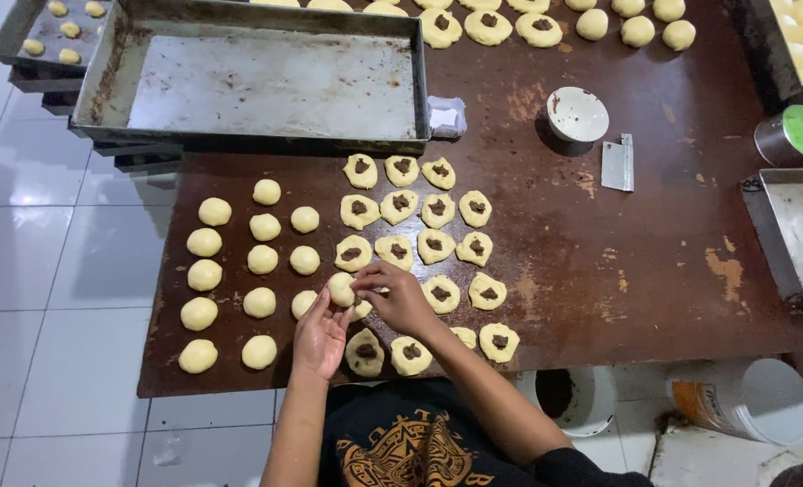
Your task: Filling dough balls with chocolate paste and sealing them.
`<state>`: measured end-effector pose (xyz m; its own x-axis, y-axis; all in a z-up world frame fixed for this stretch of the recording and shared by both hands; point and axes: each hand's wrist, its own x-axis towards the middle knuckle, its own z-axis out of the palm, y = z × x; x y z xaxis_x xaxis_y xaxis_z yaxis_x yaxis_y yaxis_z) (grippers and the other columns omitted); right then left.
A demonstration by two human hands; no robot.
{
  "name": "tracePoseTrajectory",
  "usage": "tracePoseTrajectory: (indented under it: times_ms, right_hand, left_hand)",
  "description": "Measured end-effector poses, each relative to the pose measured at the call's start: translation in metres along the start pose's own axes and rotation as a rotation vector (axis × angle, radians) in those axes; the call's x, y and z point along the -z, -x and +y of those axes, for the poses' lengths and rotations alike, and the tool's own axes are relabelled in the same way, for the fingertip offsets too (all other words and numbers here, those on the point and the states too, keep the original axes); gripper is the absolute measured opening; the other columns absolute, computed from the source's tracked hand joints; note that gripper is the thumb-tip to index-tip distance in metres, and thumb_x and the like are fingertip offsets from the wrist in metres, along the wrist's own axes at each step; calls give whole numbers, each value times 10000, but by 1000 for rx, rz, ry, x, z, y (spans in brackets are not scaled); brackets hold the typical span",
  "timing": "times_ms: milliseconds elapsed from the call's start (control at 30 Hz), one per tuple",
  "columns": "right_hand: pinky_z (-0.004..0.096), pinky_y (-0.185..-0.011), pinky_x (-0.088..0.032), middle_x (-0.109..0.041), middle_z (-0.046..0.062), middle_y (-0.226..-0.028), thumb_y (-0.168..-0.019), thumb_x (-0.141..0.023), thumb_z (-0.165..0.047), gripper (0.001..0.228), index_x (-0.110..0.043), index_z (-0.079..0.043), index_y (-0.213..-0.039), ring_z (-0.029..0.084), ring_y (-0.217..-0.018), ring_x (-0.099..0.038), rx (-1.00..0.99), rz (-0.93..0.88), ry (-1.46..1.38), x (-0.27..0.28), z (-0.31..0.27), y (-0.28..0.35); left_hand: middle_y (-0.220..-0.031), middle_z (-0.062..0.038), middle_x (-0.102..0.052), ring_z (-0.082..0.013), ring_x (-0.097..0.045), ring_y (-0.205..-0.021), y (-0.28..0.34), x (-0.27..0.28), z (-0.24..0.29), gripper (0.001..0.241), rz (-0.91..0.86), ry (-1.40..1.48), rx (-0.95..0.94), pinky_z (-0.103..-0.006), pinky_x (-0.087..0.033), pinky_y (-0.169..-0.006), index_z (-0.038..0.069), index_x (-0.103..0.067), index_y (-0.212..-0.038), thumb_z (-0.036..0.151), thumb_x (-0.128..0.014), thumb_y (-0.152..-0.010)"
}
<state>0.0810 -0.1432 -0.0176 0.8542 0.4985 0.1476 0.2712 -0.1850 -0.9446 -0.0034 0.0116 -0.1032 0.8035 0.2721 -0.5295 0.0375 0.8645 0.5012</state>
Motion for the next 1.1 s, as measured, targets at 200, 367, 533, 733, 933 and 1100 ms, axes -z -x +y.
tracePoseTrajectory:
  times_ms: [200,367,533,733,933,1100]
  right_hand:
    - [362,-727,-628,-758,95,-918,-793,-794,-5,181,-802,-118,-934,298,-877,-734,152,-69,278,11,1,6]
    - [342,-694,-652,-770,180,-908,-794,-801,25,196,-794,-46,-976,310,-855,-752,-74,-19,-14,10,-1,0]
    - [307,-650,-654,-775,167,-858,-753,-827,16,163,-812,-54,-900,281,-800,-755,-85,75,-25,-4,8,-2]
    - [383,-712,-636,-767,120,-868,-744,-871,-95,111,-807,-91,-835,295,-837,-752,-85,98,19,-22,17,-10]
    - [338,-726,-611,-770,84,-777,-734,-868,-108,126,-809,-96,-845,188,-766,-732,-316,86,-39,-31,8,-27]
    - [329,-739,-599,-742,97,-803,-734,-866,-37,195,-772,-70,-902,182,-800,-711,-297,137,-107,-47,23,-44]
  left_hand:
    - [-783,29,-578,-209,-708,-830,7,-11,-7,227,109,17,86,-349,-611,-909,92,-670,-999,292,-746,-926]
    - [-1142,-117,-650,-259,-692,-1019,48,-71,20,391,36,-155,-10,-350,-576,-972,60,-626,-1298,292,-628,-982]
    - [-1309,-118,-634,-230,-669,-1050,39,-63,21,475,41,-258,-47,-336,-532,-1025,118,-555,-1451,255,-580,-997]
    - [-1388,-209,-603,-290,-627,-1172,33,-61,23,473,98,-298,-131,-422,-502,-1059,75,-539,-1449,184,-599,-993]
    - [-1415,-164,-596,-258,-578,-1244,11,-41,31,479,108,-306,-127,-462,-427,-1107,109,-538,-1467,169,-596,-995]
    - [-1534,-220,-461,-392,-441,-1400,26,-74,66,509,51,-233,-128,-552,-318,-1175,52,-486,-1484,226,-548,-1010]
